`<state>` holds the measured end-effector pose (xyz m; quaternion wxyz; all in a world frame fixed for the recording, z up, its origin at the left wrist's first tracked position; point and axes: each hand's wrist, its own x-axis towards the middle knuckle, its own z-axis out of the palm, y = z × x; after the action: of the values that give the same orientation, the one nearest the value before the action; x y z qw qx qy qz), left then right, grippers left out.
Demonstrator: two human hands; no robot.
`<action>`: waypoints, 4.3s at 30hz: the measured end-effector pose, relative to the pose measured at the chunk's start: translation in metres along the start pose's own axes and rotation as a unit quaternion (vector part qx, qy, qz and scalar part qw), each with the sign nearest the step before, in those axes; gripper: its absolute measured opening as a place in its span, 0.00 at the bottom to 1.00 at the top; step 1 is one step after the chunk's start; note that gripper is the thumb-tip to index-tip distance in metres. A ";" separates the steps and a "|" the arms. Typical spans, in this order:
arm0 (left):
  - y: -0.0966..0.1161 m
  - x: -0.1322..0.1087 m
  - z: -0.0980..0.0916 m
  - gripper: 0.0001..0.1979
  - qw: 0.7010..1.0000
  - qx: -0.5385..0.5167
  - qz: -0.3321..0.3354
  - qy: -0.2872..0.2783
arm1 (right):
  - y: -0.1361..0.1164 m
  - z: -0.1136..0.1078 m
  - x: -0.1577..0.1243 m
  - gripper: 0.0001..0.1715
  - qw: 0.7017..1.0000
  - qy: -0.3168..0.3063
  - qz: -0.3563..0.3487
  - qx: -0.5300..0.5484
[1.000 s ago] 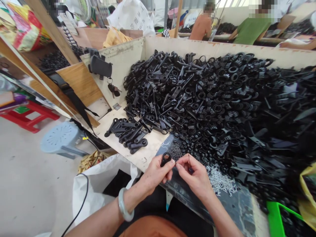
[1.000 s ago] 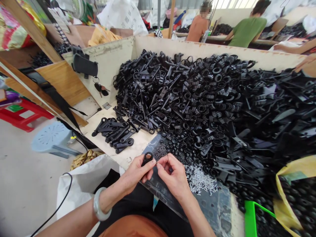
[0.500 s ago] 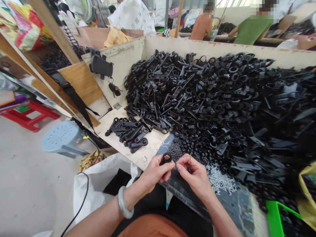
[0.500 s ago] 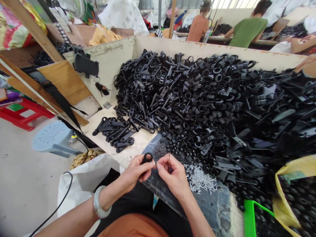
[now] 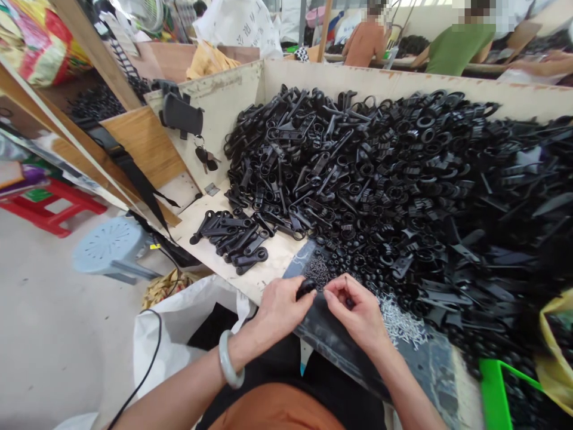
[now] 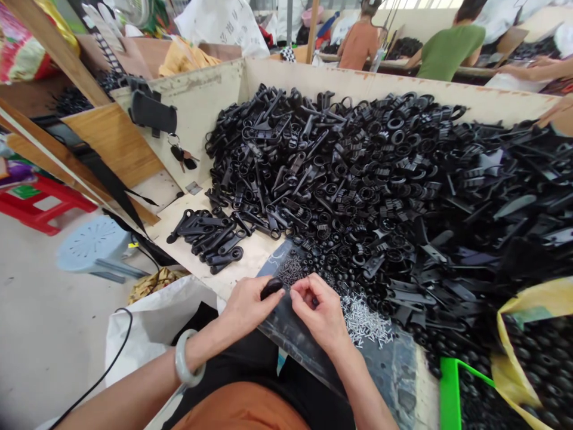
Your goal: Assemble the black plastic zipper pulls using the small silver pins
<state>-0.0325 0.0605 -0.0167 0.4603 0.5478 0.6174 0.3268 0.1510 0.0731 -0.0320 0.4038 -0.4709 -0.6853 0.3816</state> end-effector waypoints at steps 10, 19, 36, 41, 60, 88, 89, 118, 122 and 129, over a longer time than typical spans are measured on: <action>0.004 -0.011 -0.001 0.17 0.992 -0.102 -0.025 -0.071 | -0.011 -0.006 -0.015 0.07 0.997 -0.020 -0.050 -0.062; 0.003 -0.027 -0.005 0.14 0.927 -0.310 -0.110 -0.182 | -0.021 -0.007 -0.028 0.07 0.998 -0.033 -0.012 0.045; 0.001 -0.045 0.024 0.15 0.935 -0.329 -0.116 -0.064 | -0.020 0.014 -0.056 0.10 0.989 0.082 0.077 0.096; 0.006 -0.047 0.027 0.13 0.926 -0.350 -0.125 -0.060 | -0.024 0.015 -0.059 0.06 0.992 0.107 0.030 0.057; 0.017 -0.051 0.029 0.14 0.837 -0.486 -0.233 -0.092 | -0.024 0.011 -0.058 0.05 0.993 0.105 -0.035 -0.046; 0.003 -0.056 0.007 0.16 0.933 -0.272 -0.115 -0.204 | -0.025 0.005 -0.055 0.12 0.989 -0.084 0.121 0.015; 0.002 -0.056 0.007 0.17 0.933 -0.273 -0.114 -0.204 | -0.024 0.005 -0.054 0.13 0.989 -0.085 0.120 0.014; -0.019 -0.047 0.000 0.18 0.954 -0.236 -0.069 -0.173 | -0.037 0.011 -0.066 0.20 0.993 -0.046 -0.040 -0.106; -0.026 -0.049 0.003 0.14 0.961 -0.221 -0.062 -0.153 | -0.035 0.017 -0.073 0.24 0.984 -0.040 -0.057 -0.166; -0.024 -0.046 0.004 0.16 0.955 -0.245 -0.074 -0.150 | -0.039 0.005 -0.067 0.21 0.987 -0.068 -0.036 -0.139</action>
<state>-0.0389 0.0103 -0.0306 0.6902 0.4141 0.4812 0.3473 0.1485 -0.0017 -0.0115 0.3001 -0.4708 -0.7738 0.2991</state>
